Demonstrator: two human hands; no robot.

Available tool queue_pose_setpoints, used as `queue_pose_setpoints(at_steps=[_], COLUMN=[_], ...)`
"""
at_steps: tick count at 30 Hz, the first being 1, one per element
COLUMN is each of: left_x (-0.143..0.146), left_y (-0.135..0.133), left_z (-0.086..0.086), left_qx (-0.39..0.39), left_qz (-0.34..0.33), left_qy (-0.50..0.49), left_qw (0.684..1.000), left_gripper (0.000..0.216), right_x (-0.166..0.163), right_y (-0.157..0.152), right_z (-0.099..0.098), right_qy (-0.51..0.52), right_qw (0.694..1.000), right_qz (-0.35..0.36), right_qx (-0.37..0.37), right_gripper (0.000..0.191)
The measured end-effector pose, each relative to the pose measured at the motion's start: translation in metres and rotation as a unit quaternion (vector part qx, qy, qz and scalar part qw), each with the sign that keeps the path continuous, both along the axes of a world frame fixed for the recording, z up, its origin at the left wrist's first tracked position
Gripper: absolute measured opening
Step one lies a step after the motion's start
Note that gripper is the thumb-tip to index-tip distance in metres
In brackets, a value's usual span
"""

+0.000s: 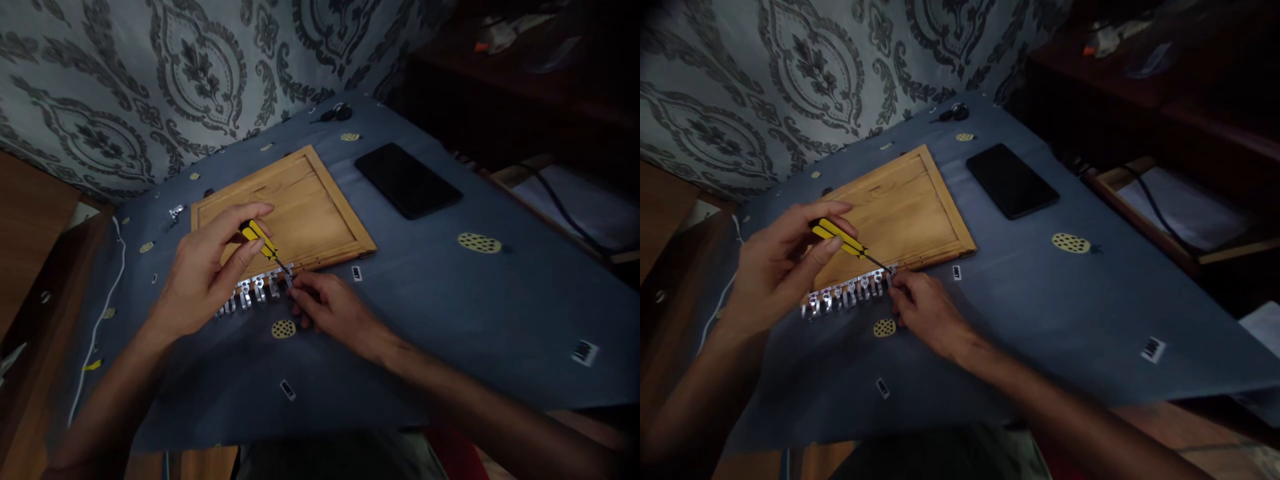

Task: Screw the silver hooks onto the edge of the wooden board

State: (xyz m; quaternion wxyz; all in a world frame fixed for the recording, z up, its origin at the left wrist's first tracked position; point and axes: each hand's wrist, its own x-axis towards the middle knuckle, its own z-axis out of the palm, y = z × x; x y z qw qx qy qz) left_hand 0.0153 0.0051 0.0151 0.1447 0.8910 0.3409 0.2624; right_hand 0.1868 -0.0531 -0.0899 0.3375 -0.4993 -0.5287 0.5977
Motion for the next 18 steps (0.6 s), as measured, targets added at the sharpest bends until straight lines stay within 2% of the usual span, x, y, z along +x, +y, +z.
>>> queue_pose_setpoints(at_steps=[9,12,15,18], left_x=[0.01,0.017,0.024,0.03], left_y=[-0.001,-0.003,-0.006,-0.009], left_z=[0.014,0.006,-0.01,-0.023], left_qx=[0.056,0.069,0.07,0.048], left_qz=[-0.069,-0.06,-0.009,0.023], left_qy=[0.107,0.085,0.01,-0.069], left_qw=[0.99,0.992,0.997,0.996], left_gripper=[0.034,0.022,0.01,0.006], right_x=[0.0,0.001,0.001,0.001], right_y=[0.0,0.0,0.0,0.0], right_z=[-0.004,-0.003,-0.002,-0.001], right_qy=[0.03,0.027,0.017,0.017], right_qw=[0.999,0.999,1.0,0.999], right_qz=[-0.014,-0.013,-0.012,-0.014], right_qx=[0.021,0.021,0.022,0.026], right_gripper=[0.02,0.02,0.021,0.021])
